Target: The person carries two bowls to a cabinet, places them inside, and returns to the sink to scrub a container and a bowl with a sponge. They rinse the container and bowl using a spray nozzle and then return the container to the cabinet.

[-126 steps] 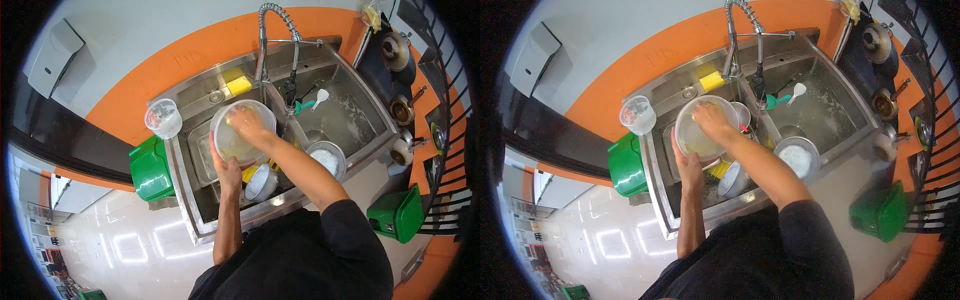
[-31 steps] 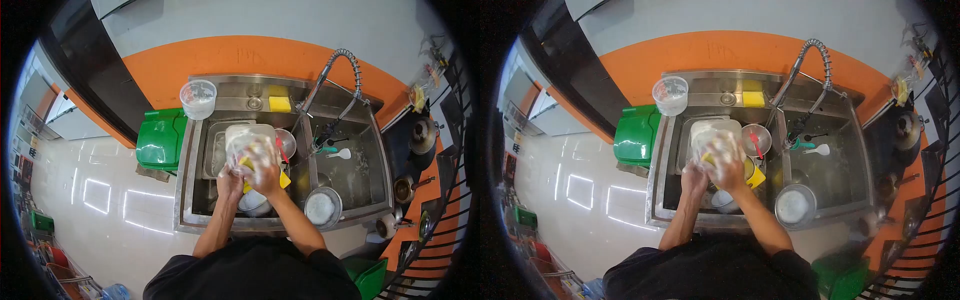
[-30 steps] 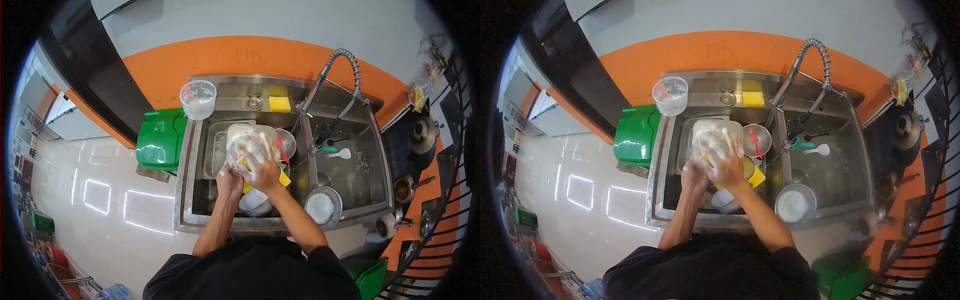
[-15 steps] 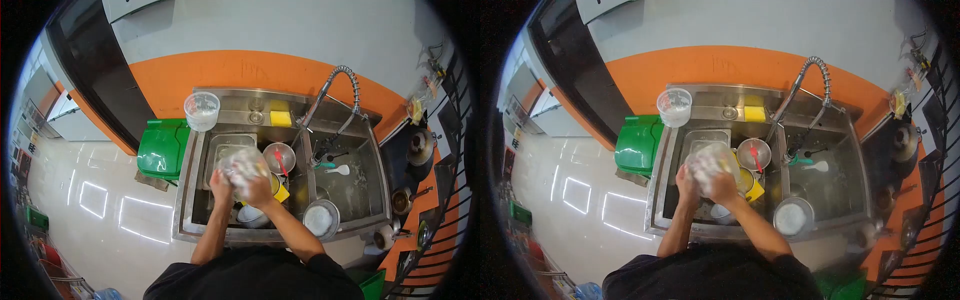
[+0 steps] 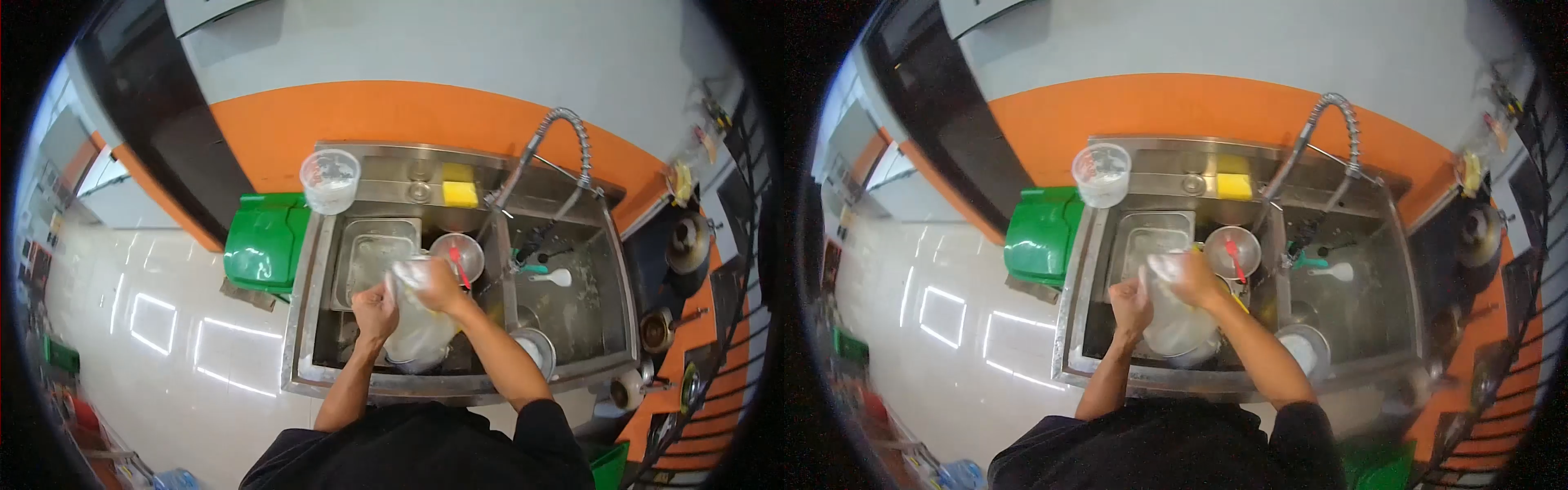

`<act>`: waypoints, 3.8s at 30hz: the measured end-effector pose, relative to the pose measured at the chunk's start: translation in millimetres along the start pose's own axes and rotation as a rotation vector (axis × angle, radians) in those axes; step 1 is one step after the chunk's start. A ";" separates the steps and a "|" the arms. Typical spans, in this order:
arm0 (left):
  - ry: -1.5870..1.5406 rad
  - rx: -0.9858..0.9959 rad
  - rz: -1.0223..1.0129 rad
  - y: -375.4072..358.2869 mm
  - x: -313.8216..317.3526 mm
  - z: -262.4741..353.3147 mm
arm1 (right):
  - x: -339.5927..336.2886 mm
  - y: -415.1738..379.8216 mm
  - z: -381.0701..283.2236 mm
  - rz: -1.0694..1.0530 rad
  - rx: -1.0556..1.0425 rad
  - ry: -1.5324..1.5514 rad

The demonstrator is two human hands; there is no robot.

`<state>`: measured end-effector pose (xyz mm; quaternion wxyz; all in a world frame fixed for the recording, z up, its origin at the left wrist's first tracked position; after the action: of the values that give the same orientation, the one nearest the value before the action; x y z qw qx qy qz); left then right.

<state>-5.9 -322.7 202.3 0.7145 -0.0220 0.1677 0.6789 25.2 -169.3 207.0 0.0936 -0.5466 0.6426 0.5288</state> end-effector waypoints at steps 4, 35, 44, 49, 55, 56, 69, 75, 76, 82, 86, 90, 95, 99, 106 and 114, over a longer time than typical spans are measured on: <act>-0.157 -0.125 -0.210 7.0 -15.2 -8.2 | 3.2 -41.5 65.6 0.346 0.305 0.527; -0.153 0.027 -0.172 4.3 19.0 -32.0 | 13.2 -14.7 48.4 0.031 0.419 0.125; -0.425 -0.367 -0.305 9.1 7.7 -76.4 | 28.5 -45.4 78.2 0.188 0.978 0.798; -0.294 -0.175 -0.225 -2.6 11.9 -66.9 | 12.5 1.8 11.7 -0.164 0.077 -0.116; -0.775 -0.646 -0.357 13.7 15.0 -124.0 | 63.8 -78.9 124.1 0.557 0.923 1.113; -0.895 -0.762 -0.416 2.6 22.9 -108.0 | 55.1 -73.8 110.2 0.557 0.927 1.122; -1.571 -0.963 -0.535 -25.3 24.3 -73.6 | -46.5 -61.7 -4.7 0.923 0.344 -0.011; -1.246 -0.871 -0.452 -13.8 10.7 -38.8 | -39.9 -35.6 -49.6 0.702 0.250 -0.272; -1.126 -0.816 -0.434 -12.0 9.7 -35.2 | -36.2 -14.5 -58.3 0.537 0.202 -0.268; -0.728 -0.474 -0.164 4.7 -34.9 -47.0 | 1.4 33.5 -52.5 0.170 0.035 0.189; -1.048 -0.820 -0.177 2.8 -19.6 -111.1 | 15.1 20.5 -62.5 0.216 0.060 0.392; -0.595 -0.616 -0.272 -1.6 -19.0 -112.7 | 12.3 28.3 -60.8 0.115 -0.013 0.339; -0.921 -0.620 -0.352 -0.4 -27.0 -85.3 | 4.6 -5.5 12.5 0.330 0.148 0.470; -1.025 -0.865 -0.146 -10.3 -3.5 -142.2 | 30.3 -47.7 -11.5 0.367 0.132 0.360; -0.126 -0.010 -0.102 -7.9 -26.3 -25.9 | 7.4 38.3 -92.0 0.030 -0.080 -0.022; 0.033 -0.316 -0.186 -27.7 0.9 -98.1 | 18.6 5.6 14.8 0.193 0.182 0.371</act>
<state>0.7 -349.3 104.1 0.7590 -0.1604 0.0678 0.6273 6.8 -169.8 190.9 -0.0282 -0.5595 0.7433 0.3655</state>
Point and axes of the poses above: each hand's wrist, its own y-axis towards the middle knuckle, its own x-axis out of the palm, z = x × y, the point moved 7 cm from there along y, towards the middle knuckle, and after that the axes turned 15 degrees about -x, right-handed, at the moved point
